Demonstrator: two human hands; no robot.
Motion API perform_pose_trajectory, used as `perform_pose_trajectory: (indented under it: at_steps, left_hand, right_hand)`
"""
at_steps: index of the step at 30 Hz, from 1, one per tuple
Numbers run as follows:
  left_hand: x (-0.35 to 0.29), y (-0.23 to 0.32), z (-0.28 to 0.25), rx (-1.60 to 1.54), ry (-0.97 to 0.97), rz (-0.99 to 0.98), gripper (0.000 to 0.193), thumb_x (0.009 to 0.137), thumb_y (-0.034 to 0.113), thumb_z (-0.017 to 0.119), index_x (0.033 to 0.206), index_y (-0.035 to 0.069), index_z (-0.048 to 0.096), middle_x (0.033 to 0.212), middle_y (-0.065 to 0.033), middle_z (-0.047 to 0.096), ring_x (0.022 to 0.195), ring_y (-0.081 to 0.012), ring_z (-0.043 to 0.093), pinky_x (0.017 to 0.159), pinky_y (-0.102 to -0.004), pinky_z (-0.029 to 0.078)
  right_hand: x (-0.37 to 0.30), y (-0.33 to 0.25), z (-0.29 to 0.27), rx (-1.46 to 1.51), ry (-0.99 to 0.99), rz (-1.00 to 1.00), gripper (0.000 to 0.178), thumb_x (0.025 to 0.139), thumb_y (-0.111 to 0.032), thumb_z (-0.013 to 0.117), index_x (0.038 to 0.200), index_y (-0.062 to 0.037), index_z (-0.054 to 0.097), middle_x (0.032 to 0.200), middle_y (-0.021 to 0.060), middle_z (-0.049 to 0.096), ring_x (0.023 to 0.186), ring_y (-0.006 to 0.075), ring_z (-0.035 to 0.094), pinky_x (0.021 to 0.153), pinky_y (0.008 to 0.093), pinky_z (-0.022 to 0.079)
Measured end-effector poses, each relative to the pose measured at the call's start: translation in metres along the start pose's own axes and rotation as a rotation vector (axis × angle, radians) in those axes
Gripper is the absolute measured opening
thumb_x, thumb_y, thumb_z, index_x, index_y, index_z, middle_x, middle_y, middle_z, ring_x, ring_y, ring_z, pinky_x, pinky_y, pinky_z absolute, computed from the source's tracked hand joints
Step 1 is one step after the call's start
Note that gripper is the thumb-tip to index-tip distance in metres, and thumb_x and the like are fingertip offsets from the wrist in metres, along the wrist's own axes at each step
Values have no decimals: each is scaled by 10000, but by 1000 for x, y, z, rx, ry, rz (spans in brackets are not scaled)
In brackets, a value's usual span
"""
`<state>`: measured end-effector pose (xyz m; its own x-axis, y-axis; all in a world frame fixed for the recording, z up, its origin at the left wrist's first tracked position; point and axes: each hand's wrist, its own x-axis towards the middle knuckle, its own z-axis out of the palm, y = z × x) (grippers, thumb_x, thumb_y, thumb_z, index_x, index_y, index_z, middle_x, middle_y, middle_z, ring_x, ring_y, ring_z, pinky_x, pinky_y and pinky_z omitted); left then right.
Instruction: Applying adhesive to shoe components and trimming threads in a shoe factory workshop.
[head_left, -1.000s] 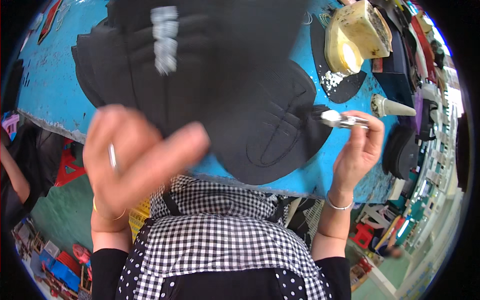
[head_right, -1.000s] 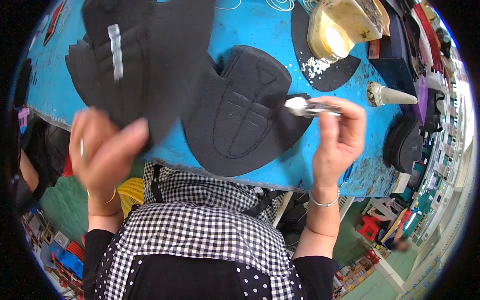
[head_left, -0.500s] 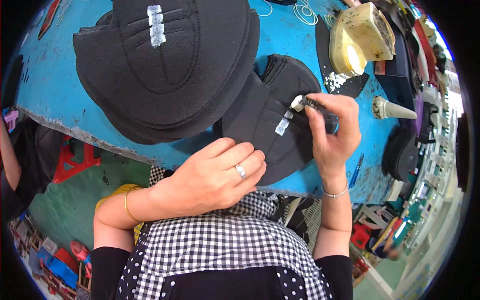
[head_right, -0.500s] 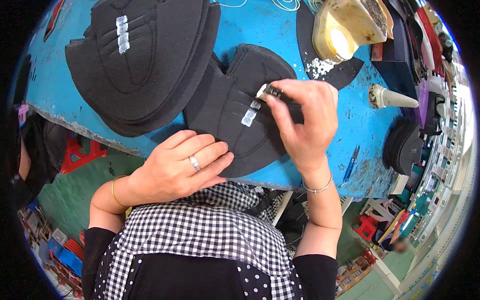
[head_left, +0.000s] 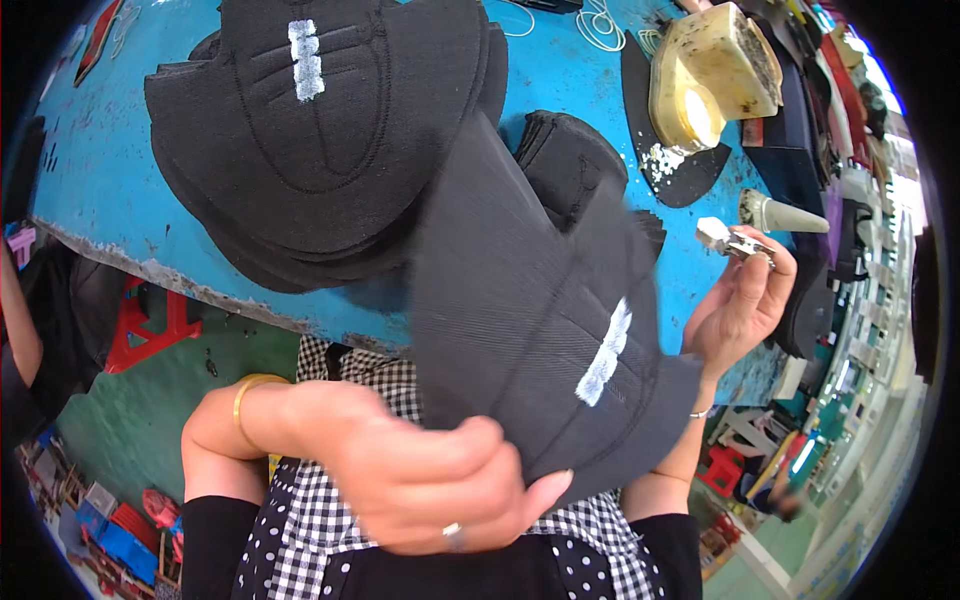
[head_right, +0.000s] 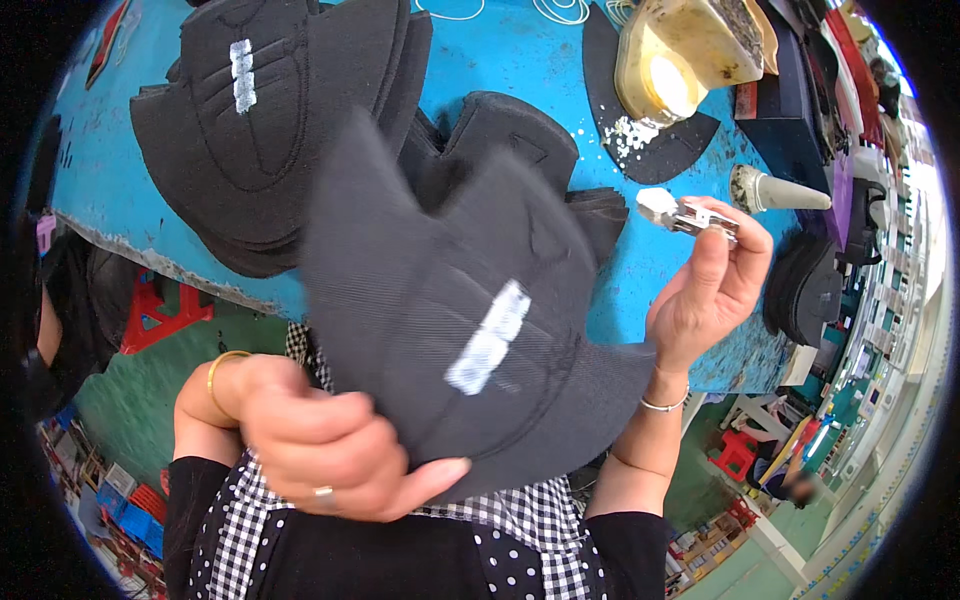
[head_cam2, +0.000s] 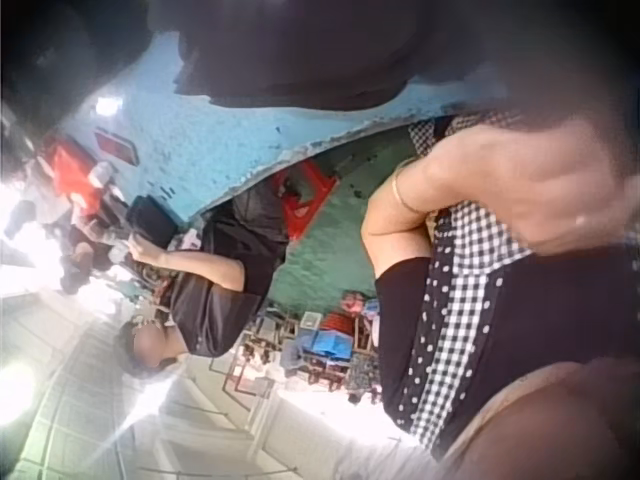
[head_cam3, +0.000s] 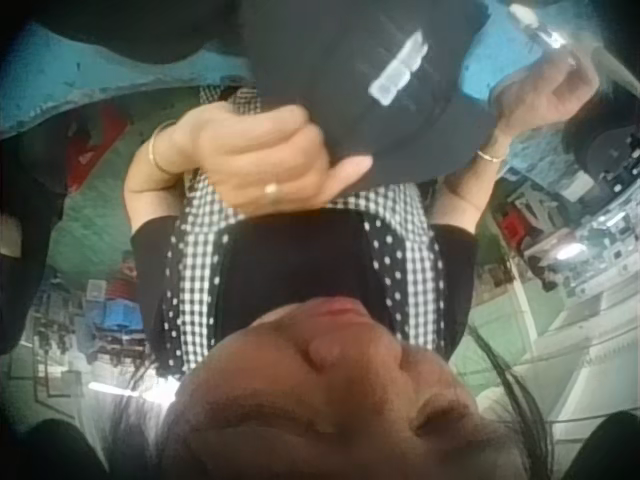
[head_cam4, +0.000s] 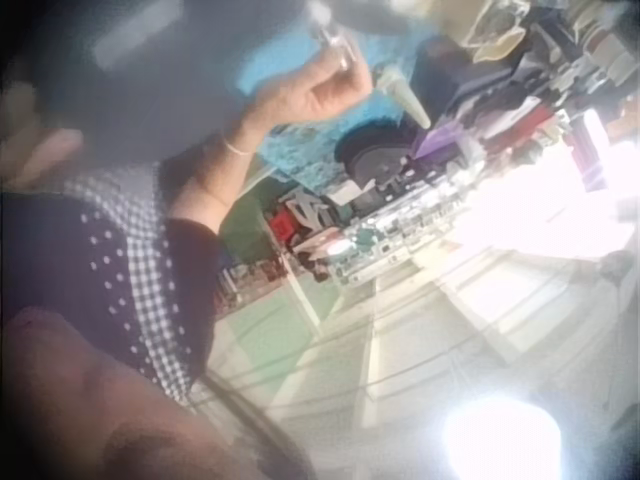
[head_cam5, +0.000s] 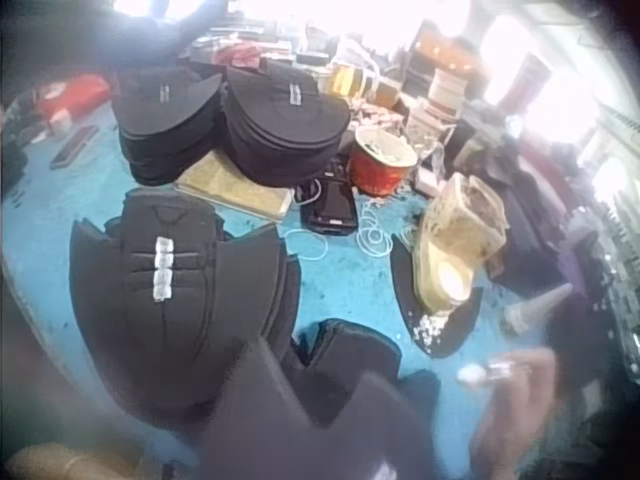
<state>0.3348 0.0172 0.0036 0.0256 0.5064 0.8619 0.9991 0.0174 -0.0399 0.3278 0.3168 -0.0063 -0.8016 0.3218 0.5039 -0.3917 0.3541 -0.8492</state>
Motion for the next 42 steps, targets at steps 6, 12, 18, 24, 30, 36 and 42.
perform_pose_trajectory:
  at_steps: [6,12,18,24,30,36,42]
  left_hand:
    - [-1,-16,-65,415,-460,-749,408,622,253,819,1019,198,744,877,1,538,821,-220,571,734,-391,486]
    - [-27,1,-8,-245,-439,-648,461,763,350,813,1153,127,711,1177,-51,637,969,-208,638,809,-365,515]
    - [-36,14,26,-69,-464,-563,391,785,296,767,1092,58,717,1120,-72,654,959,-214,629,794,-347,498]
    - [-23,11,22,-86,-506,-580,304,753,188,724,1009,24,725,1058,-102,668,941,-222,640,775,-338,501]
    - [-16,3,28,-84,-505,-596,317,733,125,633,1010,0,725,868,-66,615,752,-179,586,689,-314,485]
    - [6,1,30,-76,-135,-238,295,725,93,650,993,56,770,698,19,413,646,-120,475,618,-274,451]
    - [11,-5,-20,241,-72,-166,294,741,119,678,995,227,780,741,51,424,739,-127,492,689,-293,450]
  right_hand:
    - [-21,-1,15,4,-324,103,195,887,24,687,1052,-3,586,1009,119,682,951,190,637,842,300,508]
    - [-23,-7,36,-182,-547,-74,215,793,-13,772,961,-53,644,933,77,740,852,204,655,779,322,486]
    - [-7,5,58,-437,-480,-265,214,756,-57,815,927,-85,689,896,33,704,822,228,614,758,340,454]
    - [-2,0,55,-478,-514,-495,295,716,-76,842,961,-97,679,902,25,718,793,213,631,779,373,430]
    - [-6,-10,28,-278,-525,-277,258,789,-93,803,1004,-60,663,915,53,723,786,165,611,782,331,446]
    - [76,49,-2,-216,-37,22,120,994,-114,648,1063,-15,641,1002,-5,663,830,29,534,732,174,421]
    - [112,95,-12,-542,-109,32,176,913,-186,753,1000,-44,695,913,-18,645,799,71,541,726,230,458]
